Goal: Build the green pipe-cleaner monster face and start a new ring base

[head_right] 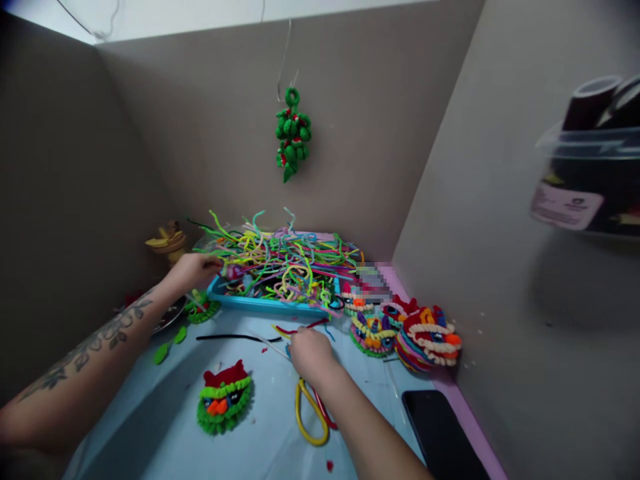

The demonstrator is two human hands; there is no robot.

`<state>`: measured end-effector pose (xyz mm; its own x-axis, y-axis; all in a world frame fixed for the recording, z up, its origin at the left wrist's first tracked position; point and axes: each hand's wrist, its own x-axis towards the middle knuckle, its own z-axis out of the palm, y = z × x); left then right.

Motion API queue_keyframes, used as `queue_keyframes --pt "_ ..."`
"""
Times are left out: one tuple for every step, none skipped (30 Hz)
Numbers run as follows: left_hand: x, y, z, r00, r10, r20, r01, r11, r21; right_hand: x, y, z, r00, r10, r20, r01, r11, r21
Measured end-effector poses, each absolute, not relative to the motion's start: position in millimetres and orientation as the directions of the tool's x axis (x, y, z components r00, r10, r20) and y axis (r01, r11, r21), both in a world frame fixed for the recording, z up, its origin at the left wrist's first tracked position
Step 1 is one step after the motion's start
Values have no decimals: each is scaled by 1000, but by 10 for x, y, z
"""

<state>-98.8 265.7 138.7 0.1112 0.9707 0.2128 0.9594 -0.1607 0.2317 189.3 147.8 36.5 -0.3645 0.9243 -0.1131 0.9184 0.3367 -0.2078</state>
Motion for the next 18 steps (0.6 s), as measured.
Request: queue_keyframes --pt "-984 2641 1435 65 956 287 964 -134 228 1893 1477 365 -367 924 -112 918 339 -208" --pt "-982 2619 1482 26 934 357 967 -114 229 1892 1477 365 -367 924 -111 917 339 -208" --pt "-982 2593 1523 -6 902 432 967 -106 234 1891 1479 365 -364 925 -111 918 337 -209" --pt "-983 2563 1557 -29 859 512 964 -112 242 1890 1481 364 -362 926 -112 919 334 -209" --pt "-986 2533 1583 -48 811 583 960 -123 251 1890 1483 364 -360 926 -113 919 332 -211" --pt "-990 2502 1601 -64 765 641 956 -137 259 1889 1485 363 -359 926 -114 920 331 -212" --pt "-997 2474 1613 -71 731 679 952 -153 265 1889 1486 363 -359 926 -114 919 330 -214" --pt "-1009 2447 1624 -73 712 699 949 -166 268 1889 1486 363 -360 926 -112 919 331 -216" --pt "-1026 2422 1635 -75 699 711 946 -177 273 1888 1484 364 -360 927 -110 918 331 -218" --pt "-1050 2399 1649 -79 690 720 943 -183 278 1887 1481 366 -358 927 -108 918 329 -219" --pt "-1080 2375 1668 -90 677 730 941 -183 285 1885 1476 368 -355 929 -107 919 326 -221" --pt "-1113 2350 1693 -115 652 749 938 -177 298 1883 1471 371 -354 929 -107 919 325 -223" --pt "-1148 2322 1721 -153 618 771 935 -163 316 1880 1466 373 -353 929 -107 919 324 -225" --pt "-1180 2291 1749 -198 576 793 930 -146 338 1879 1464 375 -353 929 -107 919 322 -228" --pt "-1204 2255 1774 -245 521 817 921 -138 364 1880 1464 377 -352 930 -108 918 321 -233" --pt "-1216 2214 1791 -278 476 835 915 -135 381 1886 1468 380 -352 929 -111 917 319 -240" --pt "-1215 2167 1797 -289 453 844 912 -139 386 1898 1478 384 -351 929 -116 916 316 -248" --pt "-1198 2114 1790 -281 454 845 912 -148 383 1919 1492 390 -353 928 -122 914 314 -257"
